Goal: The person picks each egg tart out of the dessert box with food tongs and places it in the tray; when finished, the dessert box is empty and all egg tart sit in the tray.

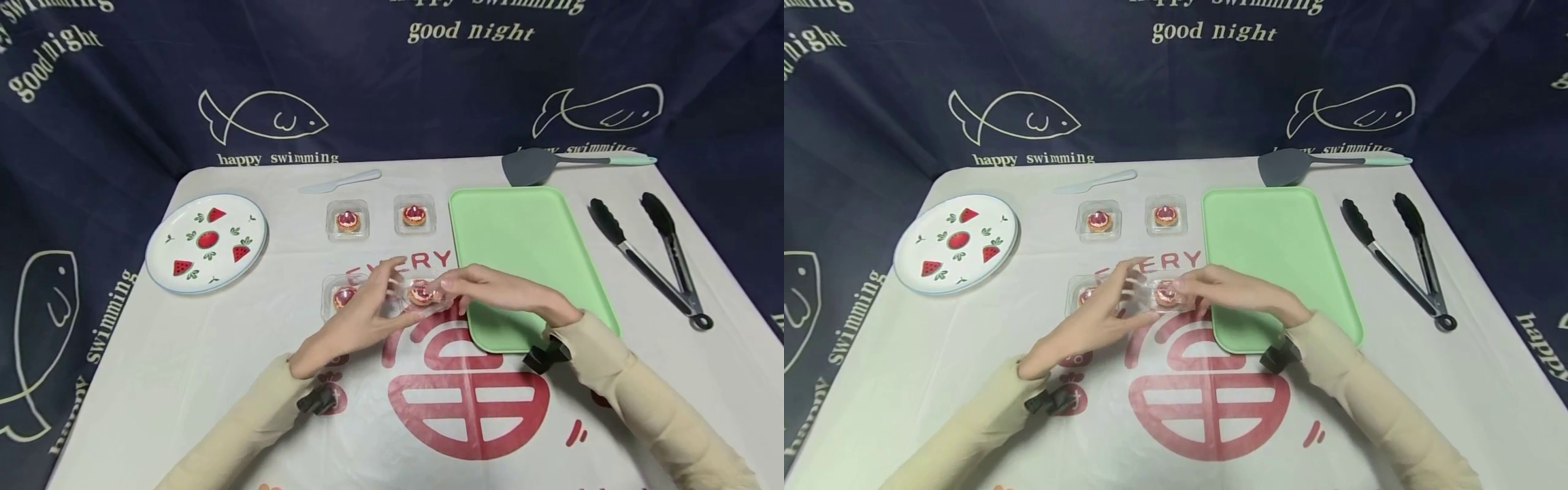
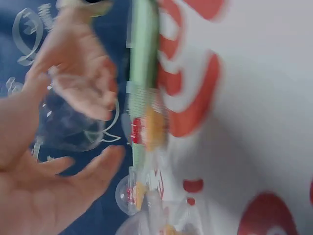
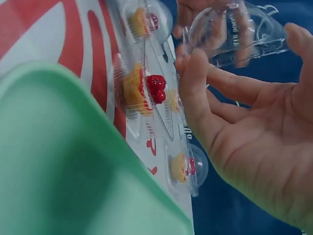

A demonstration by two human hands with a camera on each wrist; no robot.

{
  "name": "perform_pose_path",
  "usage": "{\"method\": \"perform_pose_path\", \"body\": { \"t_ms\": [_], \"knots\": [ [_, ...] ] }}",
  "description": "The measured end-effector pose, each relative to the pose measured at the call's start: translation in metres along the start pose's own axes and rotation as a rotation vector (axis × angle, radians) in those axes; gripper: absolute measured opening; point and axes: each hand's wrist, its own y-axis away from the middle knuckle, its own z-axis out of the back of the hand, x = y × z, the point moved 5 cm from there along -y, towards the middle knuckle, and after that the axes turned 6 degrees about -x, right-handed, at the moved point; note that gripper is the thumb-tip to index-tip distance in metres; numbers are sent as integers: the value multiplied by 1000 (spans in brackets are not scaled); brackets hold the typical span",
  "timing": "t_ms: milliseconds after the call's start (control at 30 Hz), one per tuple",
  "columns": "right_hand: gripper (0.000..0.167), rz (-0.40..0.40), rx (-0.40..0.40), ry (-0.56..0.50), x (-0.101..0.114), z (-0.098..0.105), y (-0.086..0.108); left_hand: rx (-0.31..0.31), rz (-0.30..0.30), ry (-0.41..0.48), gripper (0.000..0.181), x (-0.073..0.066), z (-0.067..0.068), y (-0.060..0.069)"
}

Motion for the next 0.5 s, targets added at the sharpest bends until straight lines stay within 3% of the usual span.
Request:
{"method": "perform_pose_path", "body": {
  "t_ms": [133, 233, 333, 500],
  "knots": [
    [42, 51, -51, 150, 1, -4, 5, 134, 129, 188, 64, 3, 0, 5],
    [41, 97, -69, 242, 4, -10, 9, 203, 168, 236, 62, 4, 0, 8],
    [49, 107, -83, 328, 8, -16, 13, 224, 153, 167, 69, 2, -1, 10],
    [71, 64, -135, 558, 11, -28, 21, 256, 60, -74, 74, -2, -6, 15]
  ]
}}
